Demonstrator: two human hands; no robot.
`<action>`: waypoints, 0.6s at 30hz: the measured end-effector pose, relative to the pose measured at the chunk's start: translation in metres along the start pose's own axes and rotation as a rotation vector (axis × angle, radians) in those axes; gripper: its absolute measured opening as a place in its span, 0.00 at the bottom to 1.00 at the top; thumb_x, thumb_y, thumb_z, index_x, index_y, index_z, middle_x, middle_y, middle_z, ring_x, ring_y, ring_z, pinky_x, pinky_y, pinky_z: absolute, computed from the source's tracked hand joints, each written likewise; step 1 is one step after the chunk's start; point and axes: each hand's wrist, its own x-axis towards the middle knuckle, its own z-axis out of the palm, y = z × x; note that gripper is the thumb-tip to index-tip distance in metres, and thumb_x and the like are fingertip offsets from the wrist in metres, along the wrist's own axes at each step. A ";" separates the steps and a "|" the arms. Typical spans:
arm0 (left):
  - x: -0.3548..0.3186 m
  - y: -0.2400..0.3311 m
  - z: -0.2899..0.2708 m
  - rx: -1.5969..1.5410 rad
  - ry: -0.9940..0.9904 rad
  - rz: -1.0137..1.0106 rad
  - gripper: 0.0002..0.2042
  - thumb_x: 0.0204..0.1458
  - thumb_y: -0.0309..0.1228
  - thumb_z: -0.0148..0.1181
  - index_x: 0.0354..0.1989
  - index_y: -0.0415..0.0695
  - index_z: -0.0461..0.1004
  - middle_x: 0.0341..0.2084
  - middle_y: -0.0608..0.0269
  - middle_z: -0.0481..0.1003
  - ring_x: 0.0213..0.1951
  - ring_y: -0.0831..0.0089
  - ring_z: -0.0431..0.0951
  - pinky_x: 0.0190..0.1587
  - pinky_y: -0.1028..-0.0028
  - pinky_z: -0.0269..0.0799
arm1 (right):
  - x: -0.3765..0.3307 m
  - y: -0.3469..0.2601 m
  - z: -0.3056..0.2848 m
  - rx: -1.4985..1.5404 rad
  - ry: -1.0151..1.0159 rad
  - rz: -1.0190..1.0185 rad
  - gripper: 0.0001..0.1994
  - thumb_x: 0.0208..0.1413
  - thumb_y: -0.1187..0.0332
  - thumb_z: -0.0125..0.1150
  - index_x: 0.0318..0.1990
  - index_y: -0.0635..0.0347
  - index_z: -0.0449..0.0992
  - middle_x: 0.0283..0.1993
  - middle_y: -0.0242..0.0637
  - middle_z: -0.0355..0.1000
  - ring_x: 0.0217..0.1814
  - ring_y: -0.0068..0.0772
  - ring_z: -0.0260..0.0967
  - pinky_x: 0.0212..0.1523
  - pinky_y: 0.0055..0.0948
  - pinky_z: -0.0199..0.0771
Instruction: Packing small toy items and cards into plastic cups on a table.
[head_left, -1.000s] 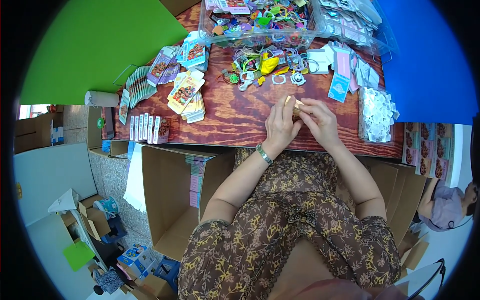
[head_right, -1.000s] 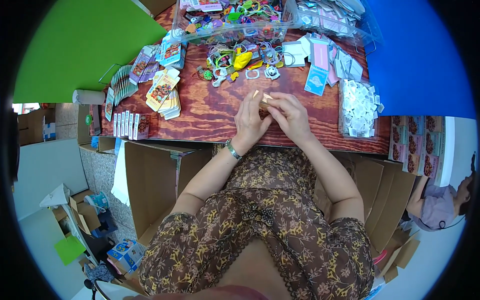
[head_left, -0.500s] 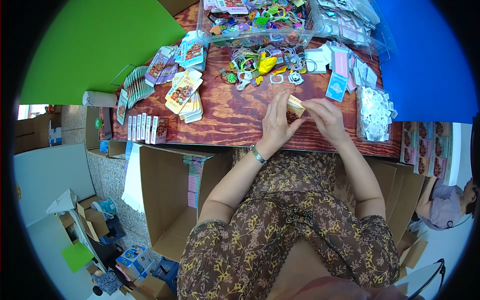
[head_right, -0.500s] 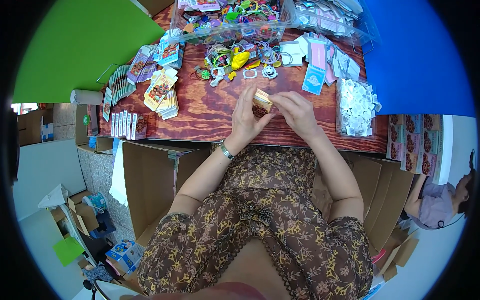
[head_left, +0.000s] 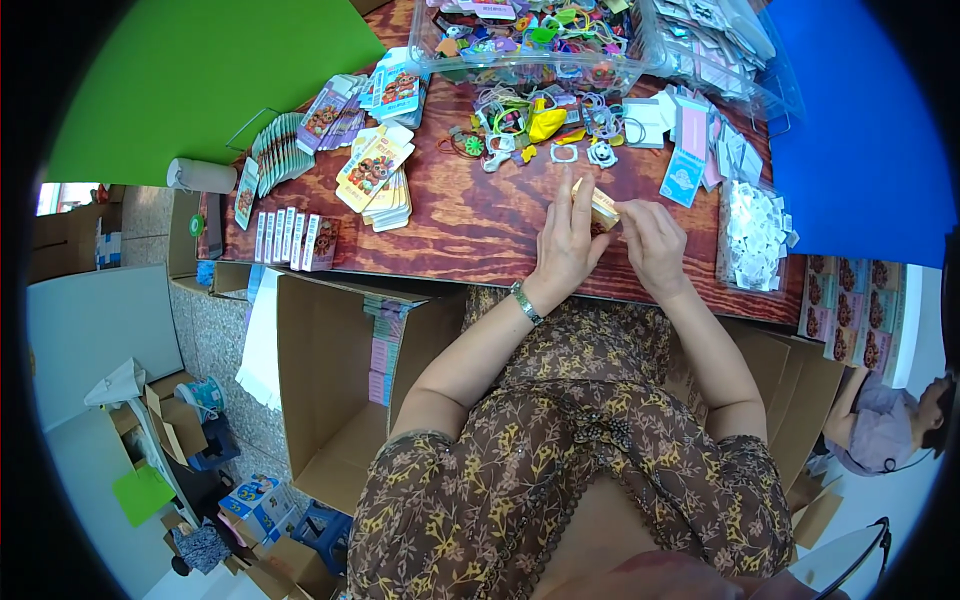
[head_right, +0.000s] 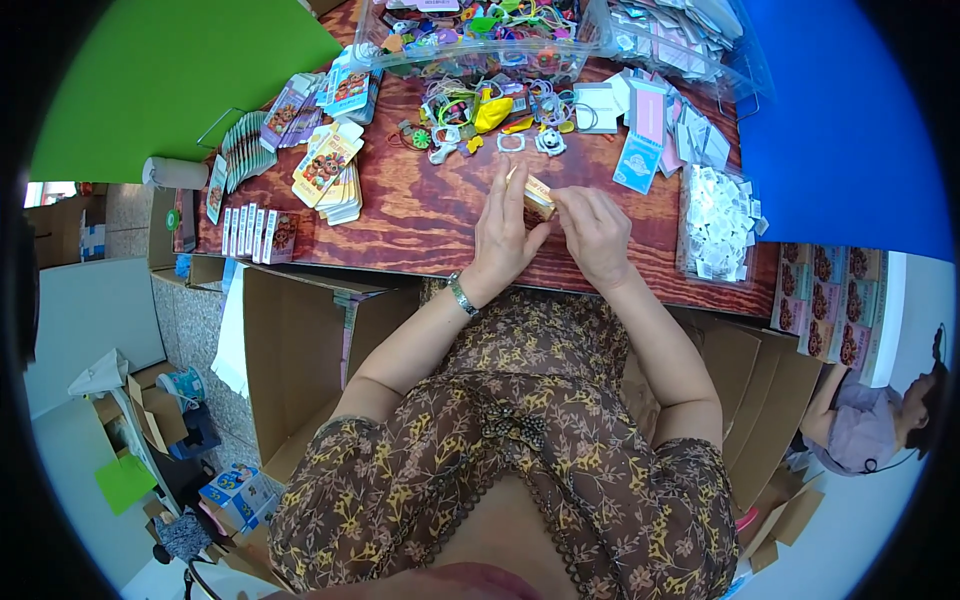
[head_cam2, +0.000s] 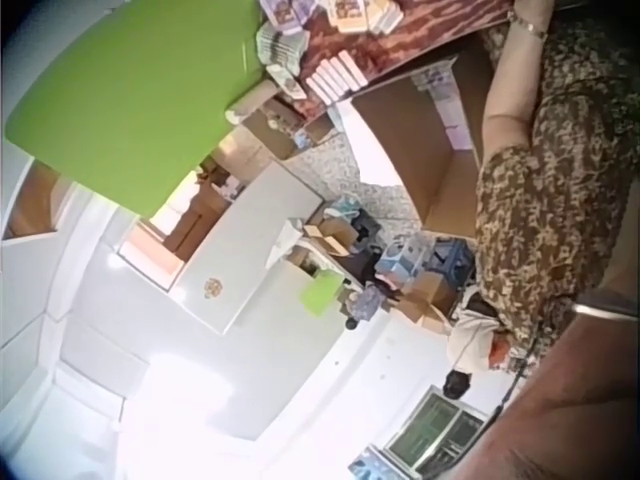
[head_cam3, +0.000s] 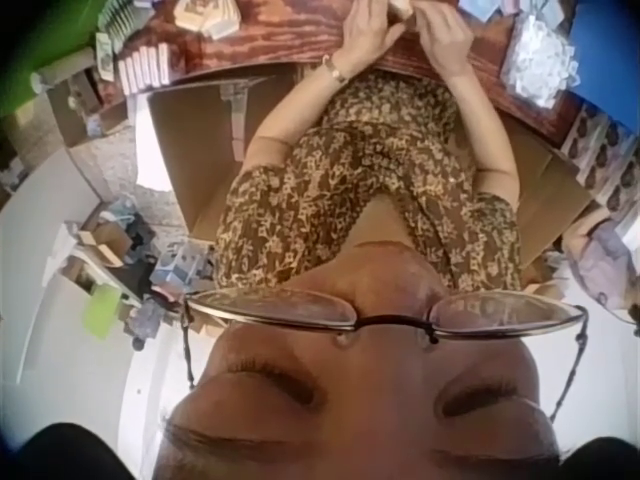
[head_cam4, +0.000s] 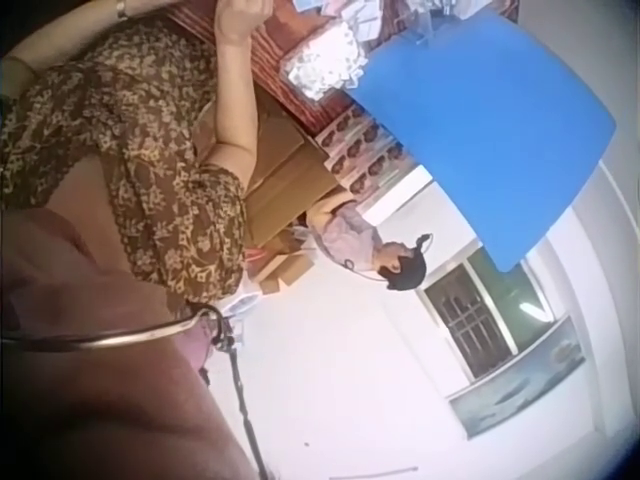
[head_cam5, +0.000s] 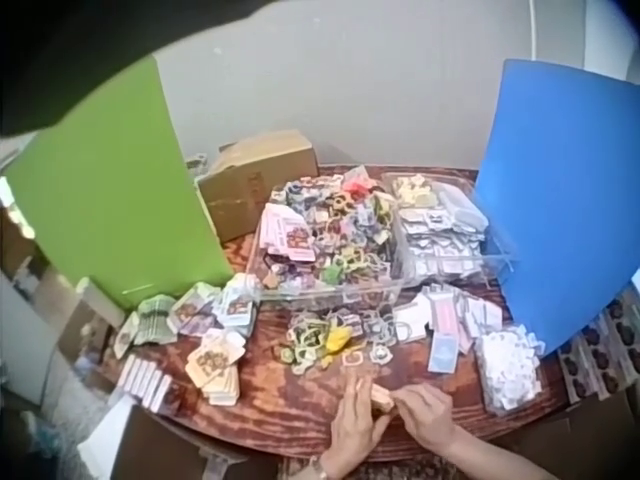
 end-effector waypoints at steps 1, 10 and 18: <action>-0.001 0.000 0.000 0.001 0.001 -0.001 0.47 0.41 0.24 0.73 0.72 0.39 0.52 0.69 0.32 0.51 0.52 0.41 0.72 0.51 0.57 0.75 | -0.001 -0.001 0.001 -0.001 0.009 0.021 0.11 0.51 0.79 0.67 0.43 0.60 0.79 0.38 0.41 0.76 0.38 0.43 0.77 0.37 0.36 0.77; -0.002 -0.003 0.001 0.020 0.014 -0.015 0.45 0.42 0.23 0.71 0.71 0.36 0.53 0.69 0.30 0.50 0.54 0.39 0.71 0.52 0.56 0.75 | -0.008 -0.004 0.004 0.016 -0.017 -0.007 0.14 0.53 0.80 0.66 0.48 0.63 0.79 0.47 0.44 0.76 0.45 0.45 0.78 0.43 0.36 0.80; -0.005 -0.003 0.003 0.042 -0.051 -0.058 0.45 0.41 0.24 0.72 0.71 0.38 0.54 0.64 0.38 0.62 0.58 0.41 0.70 0.57 0.56 0.72 | -0.012 0.006 0.001 0.061 -0.076 -0.006 0.12 0.53 0.75 0.68 0.46 0.62 0.79 0.48 0.43 0.75 0.44 0.43 0.78 0.42 0.35 0.80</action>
